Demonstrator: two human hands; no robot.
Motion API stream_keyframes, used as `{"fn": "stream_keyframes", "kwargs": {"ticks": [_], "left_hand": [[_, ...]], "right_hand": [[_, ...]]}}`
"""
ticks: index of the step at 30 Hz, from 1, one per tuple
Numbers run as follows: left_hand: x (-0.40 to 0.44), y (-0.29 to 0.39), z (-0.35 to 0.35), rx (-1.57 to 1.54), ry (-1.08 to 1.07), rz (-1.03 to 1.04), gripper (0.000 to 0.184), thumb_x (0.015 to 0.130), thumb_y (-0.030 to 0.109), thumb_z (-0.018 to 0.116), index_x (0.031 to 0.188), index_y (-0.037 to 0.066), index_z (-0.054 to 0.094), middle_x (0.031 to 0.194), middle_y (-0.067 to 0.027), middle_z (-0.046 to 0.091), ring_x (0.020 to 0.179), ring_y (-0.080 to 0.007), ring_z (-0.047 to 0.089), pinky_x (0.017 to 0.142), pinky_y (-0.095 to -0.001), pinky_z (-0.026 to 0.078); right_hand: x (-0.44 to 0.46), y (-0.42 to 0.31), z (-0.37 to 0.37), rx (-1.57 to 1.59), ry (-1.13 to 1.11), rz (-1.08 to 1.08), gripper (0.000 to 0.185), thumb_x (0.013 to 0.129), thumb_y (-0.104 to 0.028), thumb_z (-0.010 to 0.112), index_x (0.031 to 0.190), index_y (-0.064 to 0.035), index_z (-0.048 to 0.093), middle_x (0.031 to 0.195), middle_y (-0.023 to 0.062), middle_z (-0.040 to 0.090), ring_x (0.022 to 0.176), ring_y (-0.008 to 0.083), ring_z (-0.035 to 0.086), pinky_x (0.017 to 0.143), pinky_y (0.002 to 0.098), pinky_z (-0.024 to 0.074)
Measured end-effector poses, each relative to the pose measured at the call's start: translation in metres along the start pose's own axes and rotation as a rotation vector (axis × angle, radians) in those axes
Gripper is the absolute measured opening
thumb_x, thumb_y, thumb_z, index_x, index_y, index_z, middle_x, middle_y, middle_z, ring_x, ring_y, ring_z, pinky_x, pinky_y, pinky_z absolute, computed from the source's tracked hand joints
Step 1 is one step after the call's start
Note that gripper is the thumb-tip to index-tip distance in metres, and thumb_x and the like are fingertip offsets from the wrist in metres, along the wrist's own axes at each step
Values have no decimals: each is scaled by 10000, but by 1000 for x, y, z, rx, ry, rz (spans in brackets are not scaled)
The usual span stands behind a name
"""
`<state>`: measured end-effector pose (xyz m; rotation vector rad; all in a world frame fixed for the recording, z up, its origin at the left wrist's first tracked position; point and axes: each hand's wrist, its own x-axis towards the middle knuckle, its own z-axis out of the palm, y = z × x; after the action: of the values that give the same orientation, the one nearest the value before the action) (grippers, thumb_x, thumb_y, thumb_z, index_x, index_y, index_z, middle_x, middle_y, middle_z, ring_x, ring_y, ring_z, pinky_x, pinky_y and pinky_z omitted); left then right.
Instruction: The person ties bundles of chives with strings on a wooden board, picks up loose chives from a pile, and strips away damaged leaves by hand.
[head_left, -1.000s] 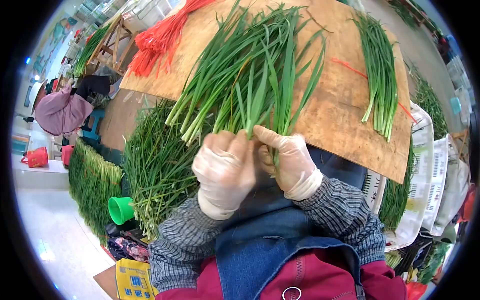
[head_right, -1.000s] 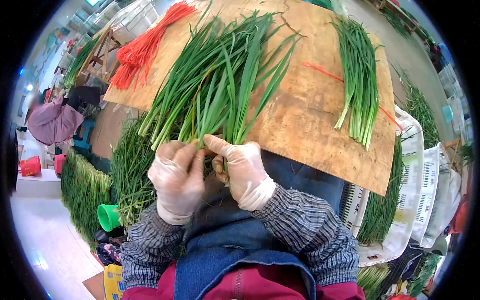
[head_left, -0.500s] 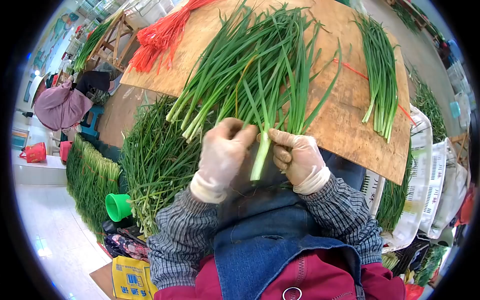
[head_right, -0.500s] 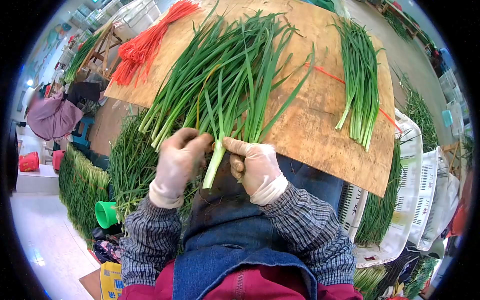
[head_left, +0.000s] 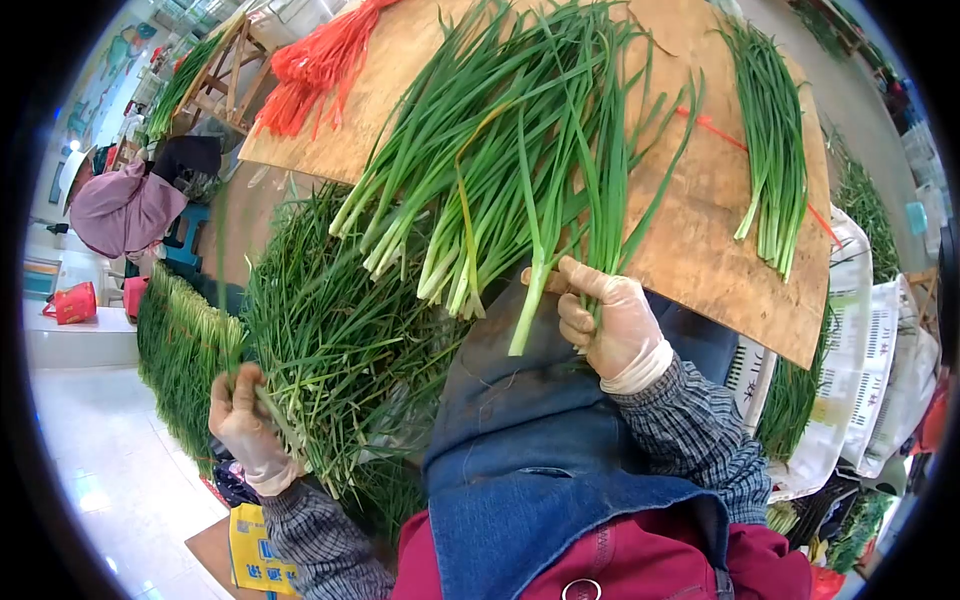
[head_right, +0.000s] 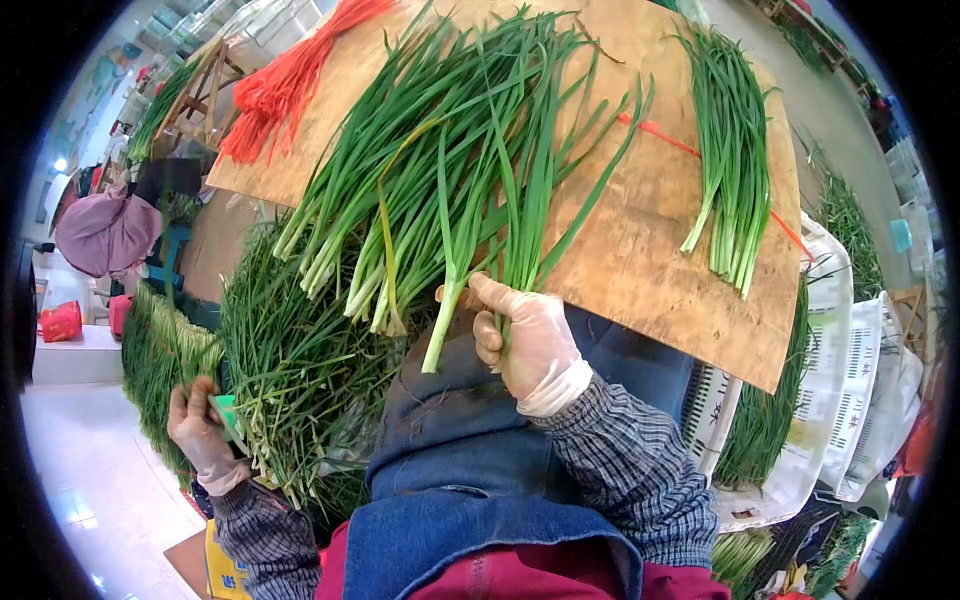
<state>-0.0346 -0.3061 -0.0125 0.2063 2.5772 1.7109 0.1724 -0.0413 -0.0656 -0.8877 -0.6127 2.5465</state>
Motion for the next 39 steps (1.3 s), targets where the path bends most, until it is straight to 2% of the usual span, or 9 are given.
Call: {"fn": "stream_keyframes", "kwargs": {"ticks": [4,7,10,13,14,17,21,31,39], "left_hand": [[2,-64,-21,1363,70,495,243,761,143,669,950,0,612,926,-135,606,858,-258,561,758,-351,457],[-32,-10,49,454,-268,550,245,752,59,651,992,28,615,950,-132,610,909,-249,570,806,-332,450],[-52,39,120,136,-605,400,144,770,69,623,896,2,646,840,-131,633,735,-223,615,687,-301,485],[-51,62,180,135,-743,302,239,775,207,623,820,-28,634,761,-175,633,694,-268,620,629,-313,480],[-48,65,195,193,-776,245,200,811,141,607,893,-40,622,619,-48,579,469,-71,466,442,-211,369],[-39,44,223,-50,-876,67,189,818,146,611,784,-39,588,543,-7,509,404,-53,401,378,-206,302],[-47,62,211,-264,-938,-272,121,824,110,590,818,-8,563,538,-5,506,380,-53,407,348,-191,294],[-48,67,196,-414,-857,-279,99,811,97,606,847,5,592,629,-26,582,409,-34,407,375,-164,291],[-44,63,203,-359,-1037,-327,105,769,90,627,832,14,591,602,27,515,459,-30,410,423,-166,288]], "right_hand": [[2,9,0,-67,65,8,165,854,-62,522,1000,15,517,890,119,614,455,43,367,391,173,275],[3,10,-2,-14,50,44,142,809,-18,582,947,-5,549,777,75,593,464,69,405,400,196,305],[-1,9,2,-23,75,24,149,814,-32,576,956,3,548,778,83,594,464,66,404,404,193,305],[-3,8,0,4,58,3,155,820,-45,570,962,11,545,779,91,595,462,64,402,405,193,302],[-3,7,-1,10,56,-7,156,822,-49,567,963,14,544,782,93,597,462,64,401,405,193,300],[-5,5,1,20,76,-23,155,823,-75,579,950,9,549,727,68,575,455,62,397,398,197,290],[-4,7,2,-65,120,-28,148,810,-111,614,910,-14,565,568,-3,470,409,62,381,366,207,276],[-4,4,0,-48,89,-38,191,809,-69,560,967,38,572,744,52,590,419,28,364,366,177,267],[-6,7,2,13,-7,-11,125,800,-109,617,872,-7,608,582,-8,505,401,46,365,370,185,262]]}}
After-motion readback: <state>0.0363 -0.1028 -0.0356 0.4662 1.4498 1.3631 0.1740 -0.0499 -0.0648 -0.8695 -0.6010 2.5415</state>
